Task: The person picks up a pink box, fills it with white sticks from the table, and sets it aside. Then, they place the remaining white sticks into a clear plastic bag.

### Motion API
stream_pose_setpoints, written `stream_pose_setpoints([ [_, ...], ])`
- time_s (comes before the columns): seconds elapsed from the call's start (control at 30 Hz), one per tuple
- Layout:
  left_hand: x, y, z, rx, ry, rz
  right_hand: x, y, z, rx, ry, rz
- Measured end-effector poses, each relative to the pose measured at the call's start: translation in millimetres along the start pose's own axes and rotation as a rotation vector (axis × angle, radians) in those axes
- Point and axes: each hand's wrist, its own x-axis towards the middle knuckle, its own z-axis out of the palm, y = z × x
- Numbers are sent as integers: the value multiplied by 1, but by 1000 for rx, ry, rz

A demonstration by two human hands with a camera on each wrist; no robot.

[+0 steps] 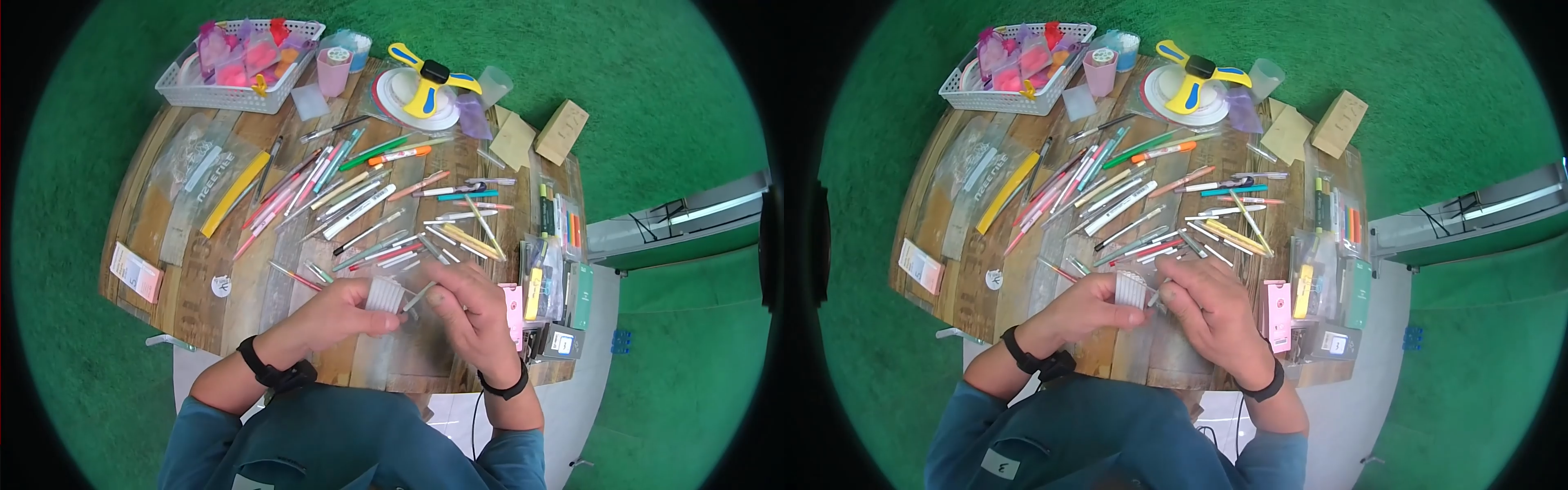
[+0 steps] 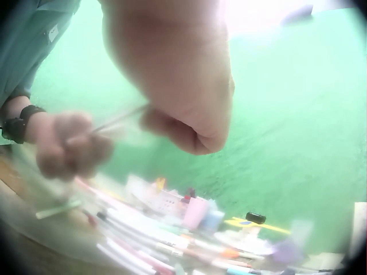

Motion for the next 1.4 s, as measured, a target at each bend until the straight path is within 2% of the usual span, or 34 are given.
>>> stream_pose_setpoints([
  [0.1,0,3,2,-90,-36,-43,2,-3,1,74,17,46],
  [0.3,0,0,4,-167,-66,-37,7,-6,0,153,-84,-35],
  [0.4,0,-2,0,-162,-51,-17,5,-6,0,212,-75,38],
  [0.47,-2,3,-4,-149,-37,-1,4,-1,0,201,124,82],
  [0.5,-6,11,-6,-155,117,95,6,2,-1,200,126,83],
  [0.53,-10,19,-8,-158,268,187,11,7,-2,57,89,116],
  [0.57,-11,25,-14,-156,265,184,15,14,-2,-86,51,148],
  [0.6,-12,31,-20,-191,322,254,16,31,8,-210,28,26],
  [0.63,-12,37,-23,-225,379,325,13,44,17,-211,33,25],
  [0.7,-16,45,-22,-224,403,342,10,64,35,-451,-218,-47],
  [0.73,-17,43,-25,-219,409,322,10,69,44,-500,-226,-73],
  [0.83,-18,38,-26,-214,419,277,12,74,51,-515,-251,-134],
  [1.1,-8,32,-20,-179,405,215,16,63,58,-666,-385,-119],
  [1.17,-8,27,-20,-198,389,203,19,56,54,-483,-424,-47],
  [1.2,-9,25,-21,-198,400,209,19,50,48,-479,-427,-58],
  [1.27,-11,18,-20,-172,310,140,15,29,25,-151,-138,283],
  [1.3,-13,16,-19,-179,326,141,10,26,17,-144,-153,278],
  [1.37,-13,15,-16,-141,222,16,1,22,6,368,242,243],
  [1.4,-12,12,-16,-142,223,15,-1,18,3,369,240,244],
])
